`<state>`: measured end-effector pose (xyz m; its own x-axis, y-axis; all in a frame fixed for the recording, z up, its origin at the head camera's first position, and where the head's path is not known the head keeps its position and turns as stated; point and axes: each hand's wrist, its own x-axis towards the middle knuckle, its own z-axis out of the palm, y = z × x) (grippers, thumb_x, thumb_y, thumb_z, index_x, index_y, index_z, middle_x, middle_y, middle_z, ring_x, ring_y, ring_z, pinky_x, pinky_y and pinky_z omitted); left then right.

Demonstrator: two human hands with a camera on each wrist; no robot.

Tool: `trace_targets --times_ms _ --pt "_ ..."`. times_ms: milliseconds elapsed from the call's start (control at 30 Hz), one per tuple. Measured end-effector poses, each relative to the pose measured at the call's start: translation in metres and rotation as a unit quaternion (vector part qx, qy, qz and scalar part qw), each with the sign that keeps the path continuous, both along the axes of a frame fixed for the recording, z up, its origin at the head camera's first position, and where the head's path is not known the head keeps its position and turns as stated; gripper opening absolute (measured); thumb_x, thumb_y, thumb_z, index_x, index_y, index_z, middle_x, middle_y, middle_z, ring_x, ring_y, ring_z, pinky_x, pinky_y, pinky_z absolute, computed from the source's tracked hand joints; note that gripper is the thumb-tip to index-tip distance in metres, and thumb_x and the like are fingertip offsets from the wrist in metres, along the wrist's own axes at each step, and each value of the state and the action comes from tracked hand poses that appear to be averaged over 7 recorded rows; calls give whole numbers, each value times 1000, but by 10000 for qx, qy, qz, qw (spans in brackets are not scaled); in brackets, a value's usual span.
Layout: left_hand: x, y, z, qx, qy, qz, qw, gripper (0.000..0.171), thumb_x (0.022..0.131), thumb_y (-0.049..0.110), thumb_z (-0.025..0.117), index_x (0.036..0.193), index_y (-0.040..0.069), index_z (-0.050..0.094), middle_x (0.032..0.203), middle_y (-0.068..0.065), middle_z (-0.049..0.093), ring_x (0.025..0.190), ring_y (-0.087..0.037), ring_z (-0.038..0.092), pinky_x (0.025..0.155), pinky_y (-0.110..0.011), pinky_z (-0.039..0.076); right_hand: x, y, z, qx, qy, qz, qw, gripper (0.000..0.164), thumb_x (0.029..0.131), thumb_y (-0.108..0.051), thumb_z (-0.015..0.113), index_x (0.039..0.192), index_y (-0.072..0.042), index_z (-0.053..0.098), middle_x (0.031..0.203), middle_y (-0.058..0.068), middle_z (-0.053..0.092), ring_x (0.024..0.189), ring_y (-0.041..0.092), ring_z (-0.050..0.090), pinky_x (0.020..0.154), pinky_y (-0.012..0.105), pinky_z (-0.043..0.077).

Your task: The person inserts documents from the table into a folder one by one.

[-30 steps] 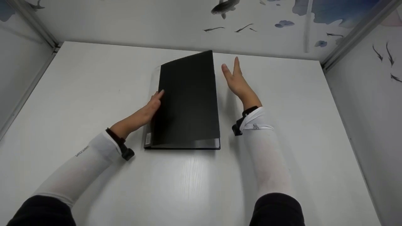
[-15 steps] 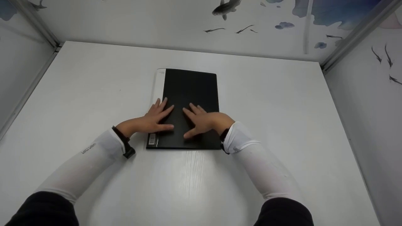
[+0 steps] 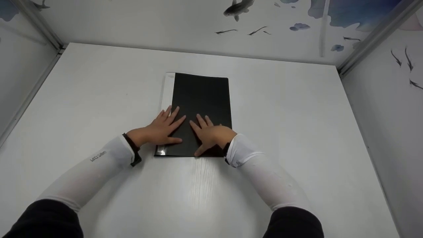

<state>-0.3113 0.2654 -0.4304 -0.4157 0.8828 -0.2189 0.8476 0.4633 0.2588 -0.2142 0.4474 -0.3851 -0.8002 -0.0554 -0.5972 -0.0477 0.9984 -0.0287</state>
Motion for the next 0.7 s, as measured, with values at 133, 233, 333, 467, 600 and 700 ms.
trace_targets --times_ms 133,233,333,467,600,700 --pt "3 -3 3 -453 299 -233 9983 102 86 72 50 156 23 -5 160 -12 -22 145 -36 -24 119 -50 -10 -1 -6 -5 252 95 24 9996 121 78 -54 75 156 -14 -8 160 15 -21 148 39 -12 108 70 20" --pt "4 -5 7 -848 221 -403 9953 117 75 78 58 155 30 -12 159 -8 -27 143 -36 -29 117 -52 -15 0 -9 -7 349 101 16 9993 123 77 -54 76 156 -13 -9 160 15 -22 148 39 -13 108 70 21" --pt "4 -5 12 -1146 143 -513 9920 127 67 78 66 153 34 -16 158 -6 -31 142 -35 -32 116 -54 -16 2 -11 -6 370 80 -6 9993 123 77 -54 76 156 -13 -8 160 15 -22 148 39 -13 107 70 22" --pt "3 -5 13 -1231 110 -589 9906 129 67 73 71 153 34 -16 157 -6 -31 142 -36 -31 116 -54 -16 1 -12 -5 371 29 8 9993 122 77 -55 75 156 -13 -8 160 15 -22 147 40 -13 107 70 22" --pt "-1 -5 13 -988 -33 -690 9927 124 73 66 72 154 30 -13 158 -8 -31 142 -35 -33 114 -56 -18 -4 -7 -4 248 32 11 9997 121 78 -53 76 156 -12 -8 160 16 -22 147 41 -13 106 72 21" --pt "-5 -4 14 -703 -191 -755 9945 116 79 58 71 156 23 -8 158 -11 -28 143 -31 -31 113 -57 -19 -7 0 -3 142 218 2 9997 117 80 -50 75 156 -10 -4 161 15 -18 147 42 -11 105 73 20"
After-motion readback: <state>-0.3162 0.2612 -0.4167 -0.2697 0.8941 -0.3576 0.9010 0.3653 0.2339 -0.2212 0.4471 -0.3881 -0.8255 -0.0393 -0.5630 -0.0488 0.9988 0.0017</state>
